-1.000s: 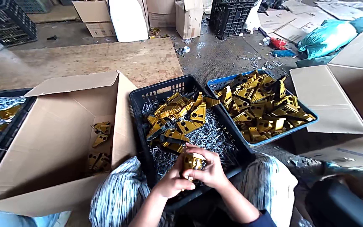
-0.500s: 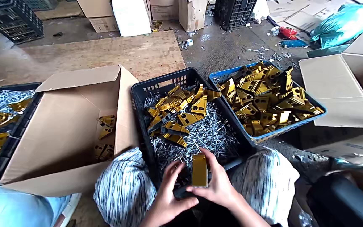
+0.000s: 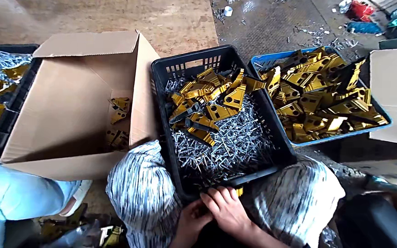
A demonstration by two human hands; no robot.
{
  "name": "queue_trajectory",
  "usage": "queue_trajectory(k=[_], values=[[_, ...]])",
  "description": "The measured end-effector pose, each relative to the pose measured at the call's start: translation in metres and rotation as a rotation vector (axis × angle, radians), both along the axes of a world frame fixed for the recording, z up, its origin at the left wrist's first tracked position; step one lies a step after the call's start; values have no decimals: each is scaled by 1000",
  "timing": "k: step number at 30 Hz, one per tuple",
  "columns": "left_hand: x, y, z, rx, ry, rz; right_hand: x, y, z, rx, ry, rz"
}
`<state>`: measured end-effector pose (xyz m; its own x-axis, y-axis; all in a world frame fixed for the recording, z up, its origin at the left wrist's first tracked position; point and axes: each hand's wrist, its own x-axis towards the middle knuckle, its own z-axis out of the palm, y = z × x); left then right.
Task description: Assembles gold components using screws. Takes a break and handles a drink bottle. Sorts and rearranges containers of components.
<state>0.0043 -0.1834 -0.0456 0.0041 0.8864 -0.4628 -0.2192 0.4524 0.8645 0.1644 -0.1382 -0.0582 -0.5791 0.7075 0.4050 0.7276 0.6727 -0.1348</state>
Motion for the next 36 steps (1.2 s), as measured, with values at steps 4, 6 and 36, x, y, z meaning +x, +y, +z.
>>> queue_trajectory(k=[4, 6, 36], values=[[1, 1, -4, -60, -81, 49, -4, 15, 37, -437, 28, 99], [3, -3, -11, -1, -126, 102, -13, 31, 50, -536, 68, 95], [1, -15, -7, 62, 88, -20, -79, 55, 60, -1033, -359, -151]])
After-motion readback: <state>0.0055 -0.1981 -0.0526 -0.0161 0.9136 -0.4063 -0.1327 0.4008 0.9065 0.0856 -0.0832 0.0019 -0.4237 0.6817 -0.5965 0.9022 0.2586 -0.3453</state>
